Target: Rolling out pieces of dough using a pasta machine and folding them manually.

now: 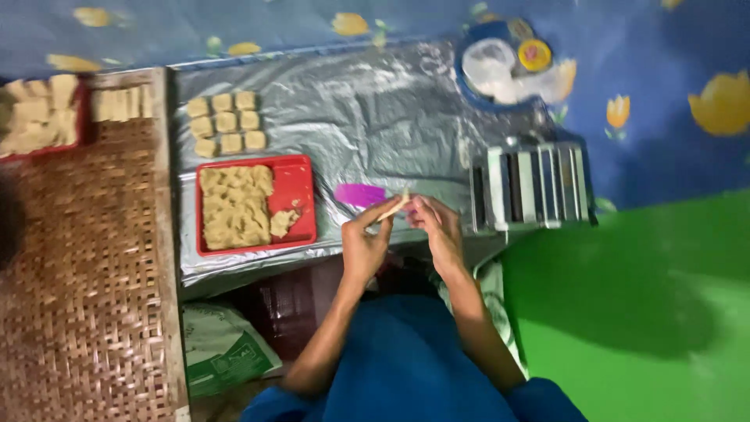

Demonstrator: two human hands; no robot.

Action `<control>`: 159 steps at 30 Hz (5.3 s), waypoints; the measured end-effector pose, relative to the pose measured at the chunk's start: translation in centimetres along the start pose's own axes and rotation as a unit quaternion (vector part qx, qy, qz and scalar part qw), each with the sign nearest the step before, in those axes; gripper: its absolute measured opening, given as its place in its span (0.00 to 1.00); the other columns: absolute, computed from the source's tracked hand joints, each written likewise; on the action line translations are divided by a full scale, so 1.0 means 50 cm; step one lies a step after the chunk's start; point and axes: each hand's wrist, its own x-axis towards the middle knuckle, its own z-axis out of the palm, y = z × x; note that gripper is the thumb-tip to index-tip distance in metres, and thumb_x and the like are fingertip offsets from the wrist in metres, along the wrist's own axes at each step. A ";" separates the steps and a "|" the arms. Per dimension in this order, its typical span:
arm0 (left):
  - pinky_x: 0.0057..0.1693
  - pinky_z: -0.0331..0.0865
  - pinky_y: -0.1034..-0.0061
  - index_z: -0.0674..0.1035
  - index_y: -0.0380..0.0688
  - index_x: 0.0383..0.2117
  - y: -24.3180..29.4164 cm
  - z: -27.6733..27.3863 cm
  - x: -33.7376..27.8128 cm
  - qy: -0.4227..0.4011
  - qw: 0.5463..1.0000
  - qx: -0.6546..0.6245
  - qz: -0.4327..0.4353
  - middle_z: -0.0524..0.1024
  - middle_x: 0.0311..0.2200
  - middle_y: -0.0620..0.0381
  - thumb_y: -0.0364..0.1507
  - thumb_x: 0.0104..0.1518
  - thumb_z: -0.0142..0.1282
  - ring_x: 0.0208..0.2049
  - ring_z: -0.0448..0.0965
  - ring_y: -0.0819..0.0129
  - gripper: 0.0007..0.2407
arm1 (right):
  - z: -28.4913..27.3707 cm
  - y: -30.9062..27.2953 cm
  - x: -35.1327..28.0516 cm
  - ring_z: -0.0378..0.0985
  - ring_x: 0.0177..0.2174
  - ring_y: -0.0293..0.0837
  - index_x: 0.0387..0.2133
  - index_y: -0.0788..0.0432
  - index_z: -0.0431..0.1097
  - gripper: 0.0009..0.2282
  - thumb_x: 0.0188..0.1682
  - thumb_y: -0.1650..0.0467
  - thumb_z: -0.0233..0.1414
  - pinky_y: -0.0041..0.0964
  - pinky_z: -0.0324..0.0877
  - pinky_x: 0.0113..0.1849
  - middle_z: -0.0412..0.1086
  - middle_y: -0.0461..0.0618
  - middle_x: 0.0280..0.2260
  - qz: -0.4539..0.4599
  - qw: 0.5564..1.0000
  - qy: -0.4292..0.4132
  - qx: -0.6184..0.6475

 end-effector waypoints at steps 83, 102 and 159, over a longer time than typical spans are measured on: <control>0.47 0.77 0.80 0.75 0.30 0.52 0.050 0.357 0.062 -0.128 0.934 -0.289 -0.170 0.83 0.39 0.52 0.17 0.55 0.64 0.40 0.83 0.73 0.18 | -0.417 -0.038 0.071 0.62 0.23 0.36 0.37 0.68 0.81 0.10 0.51 0.70 0.63 0.31 0.55 0.26 0.71 0.49 0.24 -0.018 0.987 0.060 -0.150; 0.47 0.76 0.80 0.71 0.31 0.60 0.029 0.385 0.062 -0.116 0.916 -0.321 -0.212 0.84 0.39 0.49 0.19 0.57 0.62 0.39 0.82 0.72 0.23 | -0.415 -0.052 0.078 0.73 0.30 0.34 0.31 0.62 0.77 0.10 0.53 0.66 0.57 0.31 0.71 0.33 0.72 0.43 0.29 0.039 0.994 0.093 0.052; 0.47 0.75 0.75 0.84 0.40 0.39 -0.077 0.597 0.255 -0.428 0.901 -0.061 0.030 0.83 0.34 0.56 0.25 0.60 0.58 0.37 0.80 0.73 0.05 | -0.440 -0.040 -0.041 0.77 0.47 0.44 0.53 0.63 0.61 0.20 0.50 0.76 0.60 0.34 0.76 0.48 0.69 0.55 0.47 -0.196 0.926 0.244 -0.210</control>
